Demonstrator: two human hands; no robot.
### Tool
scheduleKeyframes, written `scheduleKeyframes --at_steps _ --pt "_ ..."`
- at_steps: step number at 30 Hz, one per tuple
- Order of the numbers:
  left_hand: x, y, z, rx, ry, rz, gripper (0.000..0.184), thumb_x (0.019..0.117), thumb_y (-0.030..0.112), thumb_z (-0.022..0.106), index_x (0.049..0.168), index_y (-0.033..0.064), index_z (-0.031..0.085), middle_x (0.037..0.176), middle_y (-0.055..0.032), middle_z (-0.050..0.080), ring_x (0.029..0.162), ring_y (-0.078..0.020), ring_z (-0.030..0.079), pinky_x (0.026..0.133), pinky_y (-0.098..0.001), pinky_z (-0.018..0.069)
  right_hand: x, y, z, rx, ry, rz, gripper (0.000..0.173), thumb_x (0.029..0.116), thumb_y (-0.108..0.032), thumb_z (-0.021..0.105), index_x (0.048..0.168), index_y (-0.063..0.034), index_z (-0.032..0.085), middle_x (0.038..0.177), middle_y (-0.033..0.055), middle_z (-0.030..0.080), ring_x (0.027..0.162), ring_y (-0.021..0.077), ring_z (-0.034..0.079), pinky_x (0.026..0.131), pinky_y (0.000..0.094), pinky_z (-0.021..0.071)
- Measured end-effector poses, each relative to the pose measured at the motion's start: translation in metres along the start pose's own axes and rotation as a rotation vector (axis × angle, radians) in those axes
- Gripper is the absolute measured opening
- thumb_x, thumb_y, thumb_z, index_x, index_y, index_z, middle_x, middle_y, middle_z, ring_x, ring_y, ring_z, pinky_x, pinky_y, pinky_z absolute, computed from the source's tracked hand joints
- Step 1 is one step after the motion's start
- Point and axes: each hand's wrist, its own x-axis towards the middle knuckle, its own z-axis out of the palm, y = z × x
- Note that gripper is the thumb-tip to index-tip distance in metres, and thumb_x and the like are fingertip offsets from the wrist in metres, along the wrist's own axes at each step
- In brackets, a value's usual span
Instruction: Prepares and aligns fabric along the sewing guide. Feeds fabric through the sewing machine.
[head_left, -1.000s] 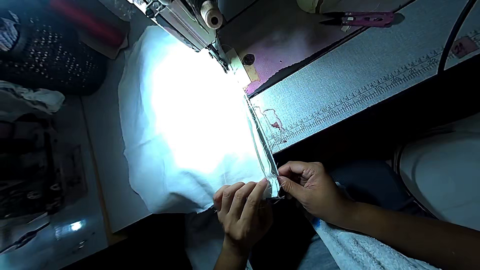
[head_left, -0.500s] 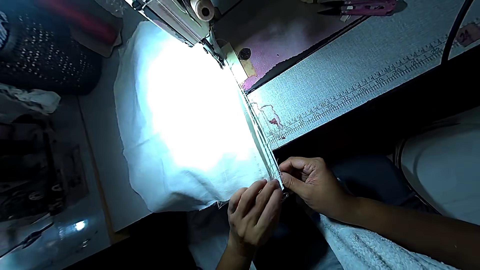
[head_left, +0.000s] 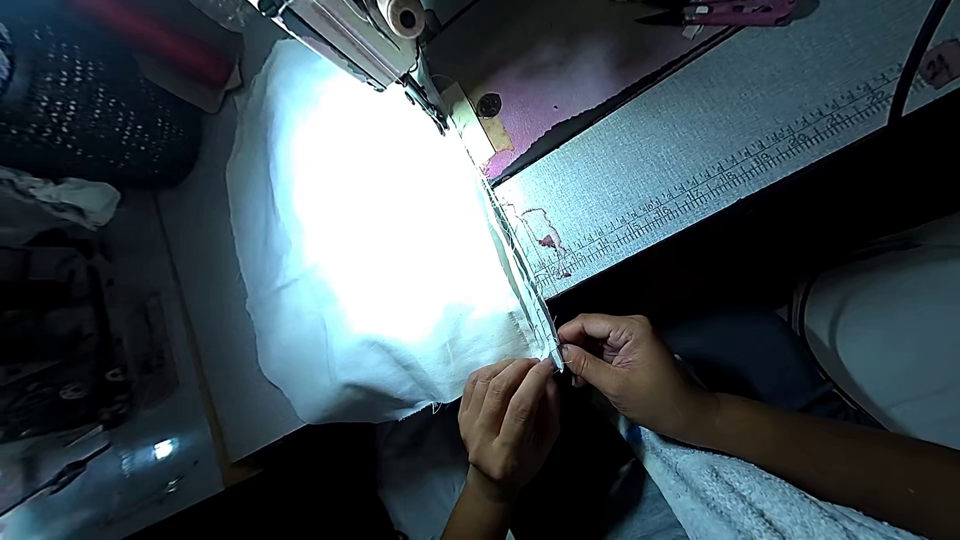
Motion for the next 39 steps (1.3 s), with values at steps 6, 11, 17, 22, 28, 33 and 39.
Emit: scheduleKeyframes --at_steps 6,11,17,22,28,33,39 --pt "0.001 0.009 0.005 0.143 0.006 0.038 0.010 0.0941 0.017 0.070 0.100 0.0089 0.073 0.095 -0.0054 0.066 0.092 -0.0157 0.060 0.089 -0.0274 0.0453 -0.001 -0.001 -0.001 -0.013 0.016 -0.013 0.008 0.0935 -0.003 0.065 0.095 0.0004 0.073 0.081 0.0004 0.071 0.068 -0.0002 0.065 0.064 0.0143 0.0565" --pt "0.002 0.009 0.007 0.178 0.021 0.023 0.009 0.0954 0.017 0.070 0.099 0.0096 0.075 0.092 -0.0044 0.066 0.089 -0.0134 0.058 0.093 -0.0303 0.0382 0.000 0.002 -0.005 -0.062 0.035 -0.064 0.010 0.0930 -0.006 0.067 0.094 -0.0004 0.075 0.084 0.0003 0.069 0.072 -0.0006 0.064 0.065 0.0128 0.0548" --pt "0.006 0.013 -0.005 0.235 -0.032 0.112 0.008 0.0971 0.016 0.067 0.097 0.0124 0.074 0.094 -0.0020 0.066 0.093 -0.0132 0.056 0.098 -0.0326 0.0339 0.001 0.004 -0.007 -0.073 0.017 -0.075 0.010 0.0932 -0.004 0.066 0.093 0.0008 0.075 0.086 0.0016 0.067 0.076 0.0000 0.063 0.069 0.0124 0.0545" --pt "0.009 0.008 -0.010 0.224 -0.159 0.220 0.010 0.0999 0.014 0.061 0.103 0.0118 0.070 0.110 -0.0016 0.067 0.108 -0.0156 0.055 0.102 -0.0309 0.0326 0.001 0.004 -0.006 -0.104 0.021 -0.081 0.010 0.0934 -0.006 0.066 0.093 0.0002 0.075 0.085 0.0013 0.067 0.076 -0.0005 0.063 0.069 0.0124 0.0542" --pt "0.014 0.001 -0.010 0.186 -0.257 0.259 0.013 0.1011 0.012 0.057 0.108 0.0103 0.068 0.113 -0.0074 0.074 0.112 -0.0183 0.064 0.099 -0.0329 0.0406 0.000 0.004 -0.009 -0.156 0.024 -0.085 0.011 0.0944 -0.008 0.066 0.093 -0.0010 0.075 0.086 0.0009 0.067 0.077 -0.0005 0.063 0.070 0.0120 0.0535" --pt "0.010 0.002 -0.006 0.202 -0.196 0.256 0.012 0.1019 0.013 0.056 0.107 0.0107 0.067 0.113 -0.0068 0.074 0.112 -0.0170 0.064 0.099 -0.0326 0.0396 0.002 0.002 -0.010 -0.203 -0.021 -0.131 0.014 0.0954 -0.008 0.063 0.094 -0.0002 0.075 0.087 0.0012 0.067 0.081 -0.0009 0.062 0.073 0.0115 0.0524" --pt "0.008 0.003 -0.003 0.183 -0.189 0.232 0.012 0.1022 0.013 0.055 0.109 0.0114 0.065 0.116 -0.0067 0.073 0.119 -0.0166 0.063 0.104 -0.0332 0.0380 0.004 0.003 -0.012 -0.147 -0.078 -0.148 0.017 0.0975 -0.005 0.058 0.096 0.0020 0.074 0.090 0.0026 0.066 0.085 0.0004 0.062 0.076 0.0127 0.0527"
